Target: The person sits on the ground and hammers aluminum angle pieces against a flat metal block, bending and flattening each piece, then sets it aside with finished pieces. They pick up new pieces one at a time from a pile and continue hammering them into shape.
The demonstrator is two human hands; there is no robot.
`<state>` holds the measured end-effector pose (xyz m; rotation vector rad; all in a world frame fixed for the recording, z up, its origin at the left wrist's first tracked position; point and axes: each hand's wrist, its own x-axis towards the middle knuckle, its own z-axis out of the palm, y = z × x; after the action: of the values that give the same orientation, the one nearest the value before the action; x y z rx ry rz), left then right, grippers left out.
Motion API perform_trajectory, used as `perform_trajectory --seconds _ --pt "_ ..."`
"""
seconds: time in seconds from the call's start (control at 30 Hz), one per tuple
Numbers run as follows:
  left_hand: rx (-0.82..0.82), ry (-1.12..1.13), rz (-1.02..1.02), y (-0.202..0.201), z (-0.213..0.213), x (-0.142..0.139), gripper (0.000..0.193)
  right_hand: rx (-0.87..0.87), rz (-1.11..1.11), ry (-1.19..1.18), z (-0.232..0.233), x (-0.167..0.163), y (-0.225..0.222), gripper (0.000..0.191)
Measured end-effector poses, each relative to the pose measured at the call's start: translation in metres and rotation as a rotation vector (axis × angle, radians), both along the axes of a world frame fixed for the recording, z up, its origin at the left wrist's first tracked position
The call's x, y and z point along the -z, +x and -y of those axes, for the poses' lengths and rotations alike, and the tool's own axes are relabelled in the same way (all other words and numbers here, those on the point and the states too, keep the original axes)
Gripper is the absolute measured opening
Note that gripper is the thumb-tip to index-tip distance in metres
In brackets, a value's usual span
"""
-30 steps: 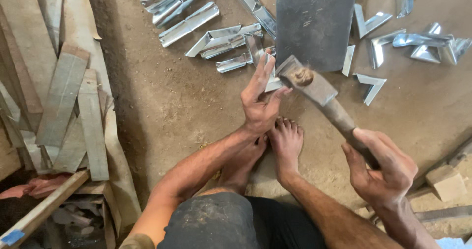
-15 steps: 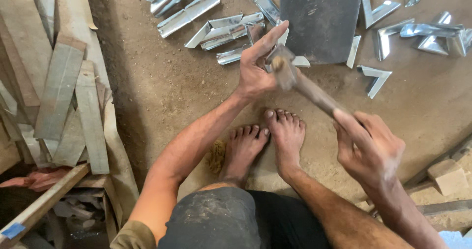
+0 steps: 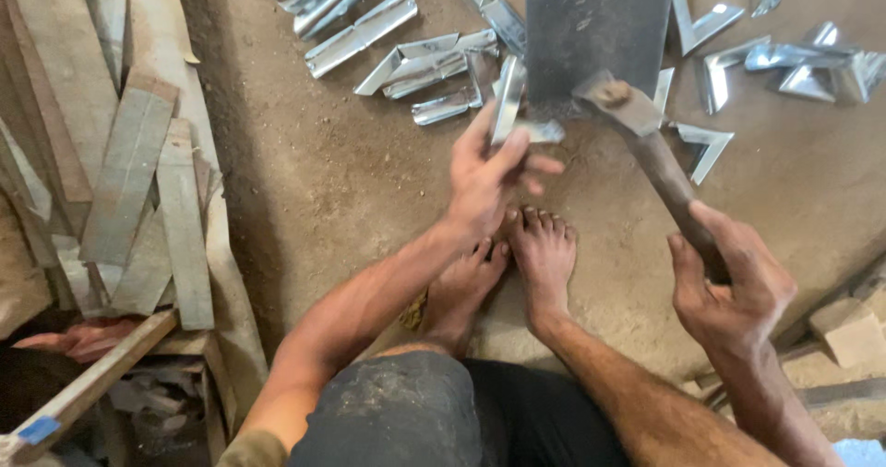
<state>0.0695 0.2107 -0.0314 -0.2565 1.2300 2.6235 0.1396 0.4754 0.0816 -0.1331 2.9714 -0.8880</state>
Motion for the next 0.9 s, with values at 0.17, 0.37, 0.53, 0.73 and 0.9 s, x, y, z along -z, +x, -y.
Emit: perform_trajectory --seconds 0.17,0.37,0.53,0.73,0.9 --pt "-0.192 -0.887 -0.702 0.007 -0.003 -0.002 0.077 0.07 -0.023 0.013 -0.004 -0.005 0.013 0.038" --pt "0.084 -0.018 -0.03 -0.027 -0.021 0.029 0.08 -0.021 -0.046 -0.117 0.023 -0.021 -0.004 0.041" --pt "0.081 -0.117 -0.33 -0.036 -0.006 0.039 0.091 -0.14 -0.065 -0.123 0.039 -0.035 -0.012 0.038" --pt "0.088 -0.276 -0.528 -0.056 -0.002 0.035 0.102 -0.219 -0.158 -0.021 0.036 -0.033 -0.014 0.039" --pt "0.152 0.059 -0.265 -0.059 -0.002 0.032 0.102 -0.267 -0.135 0.102 0.028 -0.003 -0.021 0.043"
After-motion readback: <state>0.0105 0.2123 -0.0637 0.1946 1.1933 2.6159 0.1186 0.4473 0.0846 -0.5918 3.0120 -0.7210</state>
